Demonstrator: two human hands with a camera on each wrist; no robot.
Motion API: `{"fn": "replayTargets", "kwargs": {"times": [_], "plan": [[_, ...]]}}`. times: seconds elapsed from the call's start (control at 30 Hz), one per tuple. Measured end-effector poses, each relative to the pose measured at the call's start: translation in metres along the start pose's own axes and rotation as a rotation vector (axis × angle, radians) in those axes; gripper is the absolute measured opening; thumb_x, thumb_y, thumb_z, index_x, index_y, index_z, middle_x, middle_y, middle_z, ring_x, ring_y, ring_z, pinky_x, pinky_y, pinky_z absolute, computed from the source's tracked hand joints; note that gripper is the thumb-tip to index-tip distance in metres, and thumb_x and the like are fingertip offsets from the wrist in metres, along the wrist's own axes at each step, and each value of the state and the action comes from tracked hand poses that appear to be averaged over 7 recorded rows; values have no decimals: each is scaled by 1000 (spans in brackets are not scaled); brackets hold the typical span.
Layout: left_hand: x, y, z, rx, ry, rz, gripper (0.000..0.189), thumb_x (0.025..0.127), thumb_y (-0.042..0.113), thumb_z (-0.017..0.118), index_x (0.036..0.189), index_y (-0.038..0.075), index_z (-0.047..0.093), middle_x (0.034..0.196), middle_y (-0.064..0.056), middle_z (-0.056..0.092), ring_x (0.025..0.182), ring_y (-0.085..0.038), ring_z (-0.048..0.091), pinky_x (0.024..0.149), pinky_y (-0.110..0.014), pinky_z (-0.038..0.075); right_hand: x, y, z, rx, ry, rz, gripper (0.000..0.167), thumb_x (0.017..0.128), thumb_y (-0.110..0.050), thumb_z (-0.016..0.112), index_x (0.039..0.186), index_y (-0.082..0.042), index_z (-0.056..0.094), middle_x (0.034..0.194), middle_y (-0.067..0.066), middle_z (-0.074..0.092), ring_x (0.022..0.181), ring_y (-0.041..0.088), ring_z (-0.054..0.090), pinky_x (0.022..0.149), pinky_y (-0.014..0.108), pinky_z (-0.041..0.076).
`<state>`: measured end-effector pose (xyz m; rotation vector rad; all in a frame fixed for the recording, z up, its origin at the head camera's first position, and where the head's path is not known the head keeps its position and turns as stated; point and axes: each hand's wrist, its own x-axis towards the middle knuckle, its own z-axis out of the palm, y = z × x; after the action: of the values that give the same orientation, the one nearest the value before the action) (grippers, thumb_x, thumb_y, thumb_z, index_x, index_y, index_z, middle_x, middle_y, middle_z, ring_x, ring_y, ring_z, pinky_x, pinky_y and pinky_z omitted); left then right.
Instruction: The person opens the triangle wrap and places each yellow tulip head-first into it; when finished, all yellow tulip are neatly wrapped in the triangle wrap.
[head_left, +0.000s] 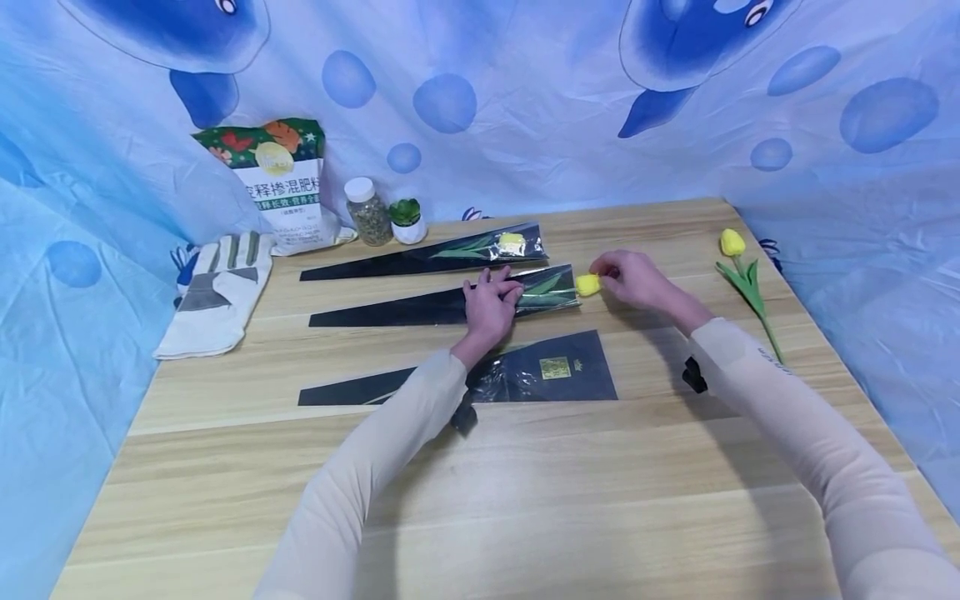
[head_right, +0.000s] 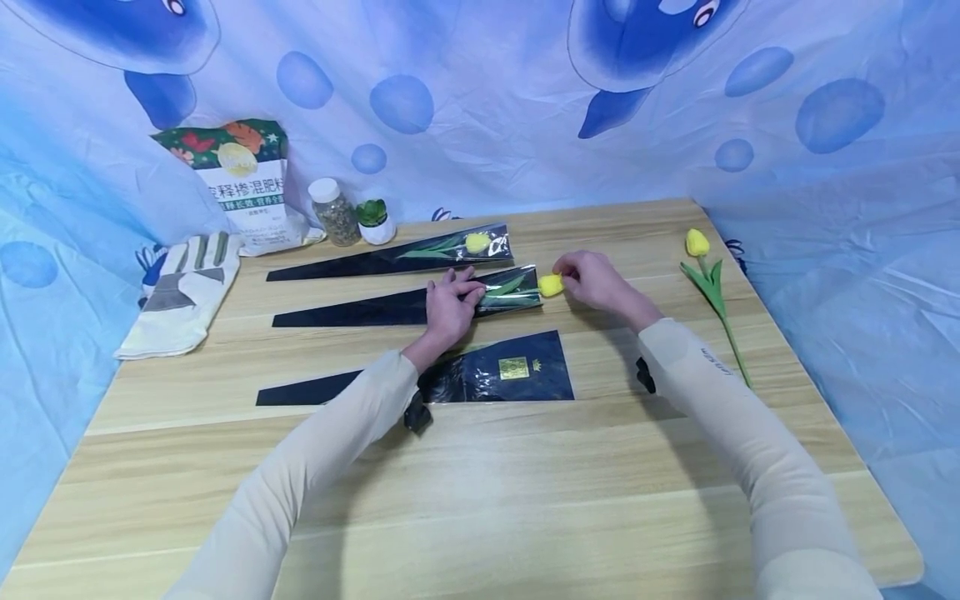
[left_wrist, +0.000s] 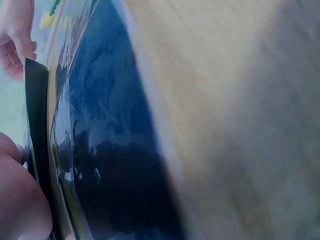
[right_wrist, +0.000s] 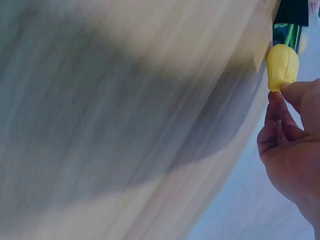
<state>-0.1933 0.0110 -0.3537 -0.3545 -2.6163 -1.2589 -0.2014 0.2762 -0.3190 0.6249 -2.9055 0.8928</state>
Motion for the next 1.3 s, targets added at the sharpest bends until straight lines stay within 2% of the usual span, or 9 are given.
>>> {"fn": "replayTargets", "kwargs": {"times": [0.23, 0.4, 0.53, 0.77, 0.87, 1.0, 1.1, 1.3], "plan": [[0, 1, 0, -4, -8, -3, 12, 94, 12, 70, 100, 7, 79, 137, -5, 59, 142, -35, 36, 119, -58, 5, 1, -9, 7, 48, 18, -3, 18, 91, 9, 60, 108, 10, 65, 97, 21, 66, 86, 32, 62, 77, 45, 54], [0, 2, 1, 0, -10, -7, 12, 94, 13, 70, 100, 8, 79, 137, -4, 59, 143, -34, 35, 119, -58, 4, 3, -15, 13, 92, 19, 10, 16, 92, 7, 62, 108, 8, 66, 96, 20, 67, 84, 29, 62, 74, 37, 54], [0, 2, 2, -1, -5, -6, 12, 94, 13, 70, 100, 7, 79, 137, -4, 59, 143, -34, 35, 119, -58, 5, 5, -20, 18, 171, 6, 67, 18, 93, 5, 63, 111, 6, 65, 99, 18, 66, 86, 27, 61, 72, 29, 53], [1, 3, 2, 7, 1, -16, 13, 94, 14, 71, 101, 8, 79, 138, -3, 59, 143, -33, 35, 119, -57, 5, 6, -30, 21, 321, 1, 192, 19, 97, 1, 59, 115, 5, 63, 101, 19, 65, 85, 28, 61, 66, 25, 53], [1, 3, 3, 8, 4, -25, 12, 94, 14, 71, 102, 8, 79, 138, -1, 59, 143, -33, 34, 119, -57, 5, 6, -31, 22, 448, -8, 244, 20, 101, 2, 51, 118, 7, 61, 104, 22, 65, 90, 31, 63, 72, 28, 56], [2, 4, 5, 5, 6, -28, 13, 94, 14, 71, 102, 8, 78, 138, -1, 59, 144, -32, 34, 119, -56, 5, 6, -34, 22, 600, -29, 288, 26, 103, 5, 40, 122, 13, 55, 113, 29, 62, 103, 37, 62, 89, 35, 55], [1, 4, 5, 7, 14, -11, 13, 94, 13, 71, 102, 8, 79, 138, -2, 59, 144, -32, 34, 119, -57, 5, 6, -38, 22, 680, -37, 328, 30, 105, 2, 38, 129, 15, 49, 121, 32, 60, 111, 40, 61, 97, 39, 52], [0, 5, 6, 16, 28, 37, 12, 93, 10, 70, 100, 5, 79, 137, -6, 60, 143, -34, 36, 118, -61, 7, 6, -46, 25, 808, -11, 335, 38, 107, -9, 37, 135, 17, 43, 128, 37, 54, 114, 39, 59, 100, 38, 49]]}}
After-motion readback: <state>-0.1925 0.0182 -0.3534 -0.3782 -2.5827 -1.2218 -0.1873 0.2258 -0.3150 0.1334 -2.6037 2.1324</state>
